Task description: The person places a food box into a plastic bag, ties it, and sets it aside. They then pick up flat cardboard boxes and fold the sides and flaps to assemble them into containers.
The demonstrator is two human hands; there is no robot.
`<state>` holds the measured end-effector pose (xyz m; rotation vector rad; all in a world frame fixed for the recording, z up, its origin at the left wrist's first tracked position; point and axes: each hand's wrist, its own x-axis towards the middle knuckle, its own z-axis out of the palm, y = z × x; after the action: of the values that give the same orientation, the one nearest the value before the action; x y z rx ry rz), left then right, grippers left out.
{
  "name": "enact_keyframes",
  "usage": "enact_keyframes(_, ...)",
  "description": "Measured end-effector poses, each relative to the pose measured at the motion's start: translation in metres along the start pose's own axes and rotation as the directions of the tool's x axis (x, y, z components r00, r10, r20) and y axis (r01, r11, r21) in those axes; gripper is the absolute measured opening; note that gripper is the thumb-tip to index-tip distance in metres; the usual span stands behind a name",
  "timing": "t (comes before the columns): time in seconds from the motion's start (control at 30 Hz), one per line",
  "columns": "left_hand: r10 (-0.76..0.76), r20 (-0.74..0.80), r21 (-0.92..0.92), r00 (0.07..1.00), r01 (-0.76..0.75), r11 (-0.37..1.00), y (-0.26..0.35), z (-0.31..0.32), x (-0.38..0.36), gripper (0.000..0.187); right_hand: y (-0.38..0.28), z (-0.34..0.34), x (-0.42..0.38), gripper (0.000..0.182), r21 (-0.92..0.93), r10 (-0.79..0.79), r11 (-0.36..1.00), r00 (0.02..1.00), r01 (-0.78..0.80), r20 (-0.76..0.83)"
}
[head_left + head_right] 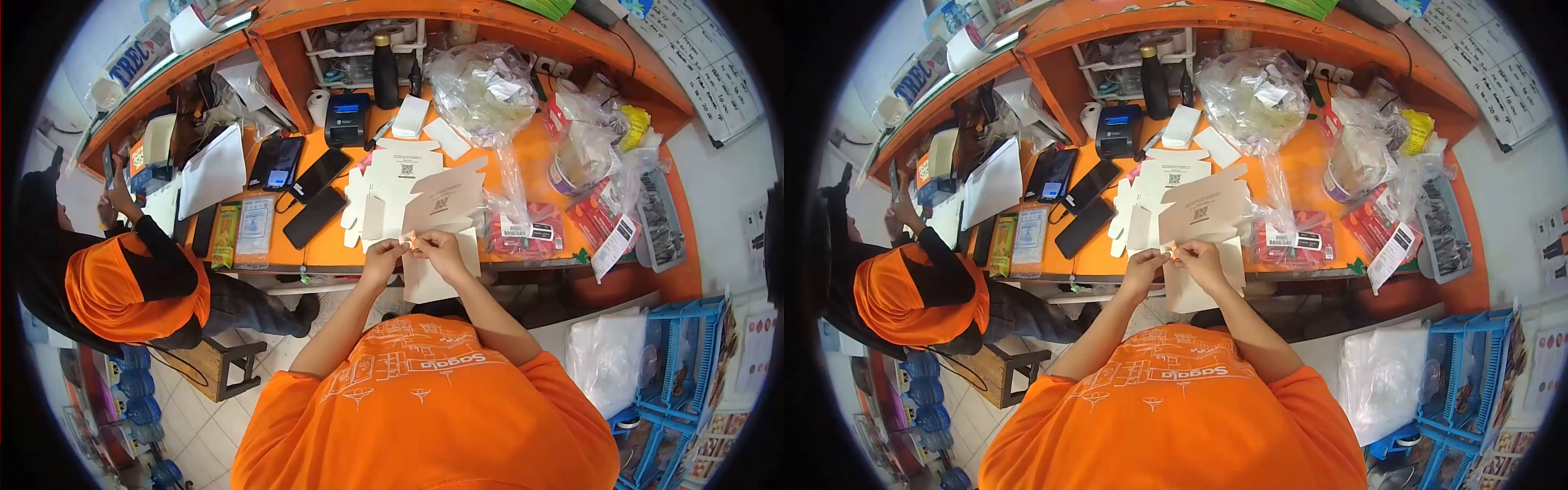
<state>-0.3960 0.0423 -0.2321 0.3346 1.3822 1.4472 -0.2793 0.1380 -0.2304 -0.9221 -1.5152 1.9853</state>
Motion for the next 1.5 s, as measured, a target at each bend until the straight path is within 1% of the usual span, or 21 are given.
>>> enact_keyframes(0.13, -0.013, -0.011, -0.007, 1.0, 0.013, 1.0, 0.008, 0.006, -0.005, 0.01, 0.002, 0.0, 0.001, 0.01, -0.021, -0.028, 0.999, 1.0, 0.028, 0.008)
enact_keyframes(0.2, -0.071, -0.078, -0.058, 0.994, 0.067, 0.996, 0.016, 0.012, -0.011, 0.009, 0.004, 0.0, 0.002, 0.01, -0.035, -0.03, 0.999, 1.0, 0.03, 0.008)
enact_keyframes(0.3, -0.044, -0.051, 0.042, 0.998, 0.046, 0.998, 0.008, 0.004, -0.003, 0.011, 0.007, 0.0, 0.001, 0.009, -0.046, -0.035, 0.998, 0.999, 0.035, 0.005)
enact_keyframes(0.43, -0.039, -0.032, 0.03, 0.999, 0.04, 0.999, 0.003, 0.002, 0.002, 0.011, 0.008, -0.001, 0.002, 0.009, -0.024, -0.042, 0.999, 0.999, 0.042, -0.011)
enact_keyframes(0.5, -0.046, -0.015, -0.047, 0.999, 0.046, 0.998, 0.005, 0.003, 0.001, 0.011, 0.008, -0.002, 0.003, 0.009, -0.039, -0.051, 0.998, 0.999, 0.051, -0.006)
enact_keyframes(0.63, -0.113, -0.025, -0.052, 0.993, 0.111, 0.992, 0.017, 0.011, -0.012, 0.01, 0.006, -0.005, 0.002, 0.01, -0.199, -0.047, 0.979, 0.998, 0.053, 0.032)
enact_keyframes(0.73, -0.05, -0.06, 0.035, 0.997, 0.052, 0.998, 0.003, 0.007, -0.005, 0.012, 0.002, -0.002, -0.005, 0.01, -0.232, -0.009, 0.973, 0.999, 0.018, 0.038)
enact_keyframes(0.8, 0.108, -0.106, 0.166, 0.989, -0.089, 0.982, -0.005, 0.006, -0.001, 0.017, 0.0, 0.002, -0.005, 0.011, -0.219, -0.012, 0.976, 1.0, 0.017, 0.025)
enact_keyframes(0.83, 0.109, -0.106, 0.166, 0.988, -0.09, 0.982, -0.005, 0.006, 0.0, 0.017, 0.001, 0.004, -0.005, 0.012, -0.109, 0.019, 0.994, 1.0, -0.02, -0.012)
enact_keyframes(0.87, 0.149, -0.101, 0.287, 0.984, -0.115, 0.951, -0.005, 0.005, 0.001, 0.019, 0.003, 0.005, -0.005, 0.014, 0.004, 0.055, 0.998, 0.997, -0.055, -0.045)
enact_keyframes(0.9, 0.189, -0.092, 0.405, 0.978, -0.137, 0.904, -0.004, 0.005, 0.0, 0.02, 0.005, 0.004, -0.004, 0.014, 0.005, 0.055, 0.998, 0.998, -0.055, -0.043)
enact_keyframes(1.0, 0.26, -0.094, 0.495, 0.961, -0.181, 0.85, -0.008, 0.004, 0.003, 0.024, 0.011, 0.003, -0.001, 0.016, -0.018, 0.04, 0.999, 0.999, -0.041, -0.023)
enact_keyframes(1.07, 0.237, -0.107, 0.494, 0.966, -0.155, 0.856, -0.008, 0.003, 0.004, 0.026, 0.013, 0.004, 0.001, 0.013, -0.083, -0.077, 0.994, 0.997, 0.074, -0.029)
enact_keyframes(1.13, 0.214, -0.12, 0.492, 0.969, -0.129, 0.861, 0.001, 0.007, 0.002, 0.028, 0.016, 0.004, 0.003, 0.013, -0.08, -0.049, 0.996, 0.998, 0.047, -0.028)
enact_keyframes(1.2, 0.24, -0.091, 0.469, 0.966, -0.171, 0.866, 0.009, 0.011, -0.002, 0.029, 0.021, 0.002, 0.007, 0.013, -0.08, -0.022, 0.997, 0.999, 0.019, -0.027)
enact_keyframes(1.27, 0.29, -0.05, 0.51, 0.956, -0.225, 0.83, 0.009, 0.008, 0.003, 0.028, 0.031, 0.002, 0.01, 0.013, -0.356, -0.122, 0.93, 0.991, 0.095, -0.056)
enact_keyframes(1.3, 0.339, -0.006, 0.546, 0.941, -0.281, 0.789, 0.014, 0.01, 0.003, 0.027, 0.025, 0.005, 0.008, 0.013, -0.355, -0.122, 0.93, 0.991, 0.094, -0.056)
enact_keyframes(1.37, 0.377, -0.018, 0.62, 0.926, -0.286, 0.731, 0.023, 0.016, -0.002, 0.025, 0.013, 0.008, 0.003, 0.009, -0.592, -0.239, 0.789, 0.97, 0.165, -0.048)
enact_keyframes(1.4, 0.415, -0.027, 0.69, 0.909, -0.284, 0.666, 0.027, 0.019, -0.005, 0.023, 0.014, 0.01, 0.003, 0.009, -0.593, -0.239, 0.789, 0.97, 0.164, -0.05)
enact_keyframes(1.43, 0.414, -0.025, 0.69, 0.91, -0.284, 0.666, 0.026, 0.019, -0.004, 0.023, 0.015, 0.011, 0.002, 0.007, -0.632, -0.302, 0.751, 0.951, 0.193, -0.068)
enact_keyframes(1.5, 0.567, 0.033, 0.699, 0.823, -0.425, 0.575, 0.025, 0.018, -0.002, 0.021, 0.017, 0.012, 0.002, 0.006, -0.669, -0.365, 0.71, 0.927, 0.219, -0.084)
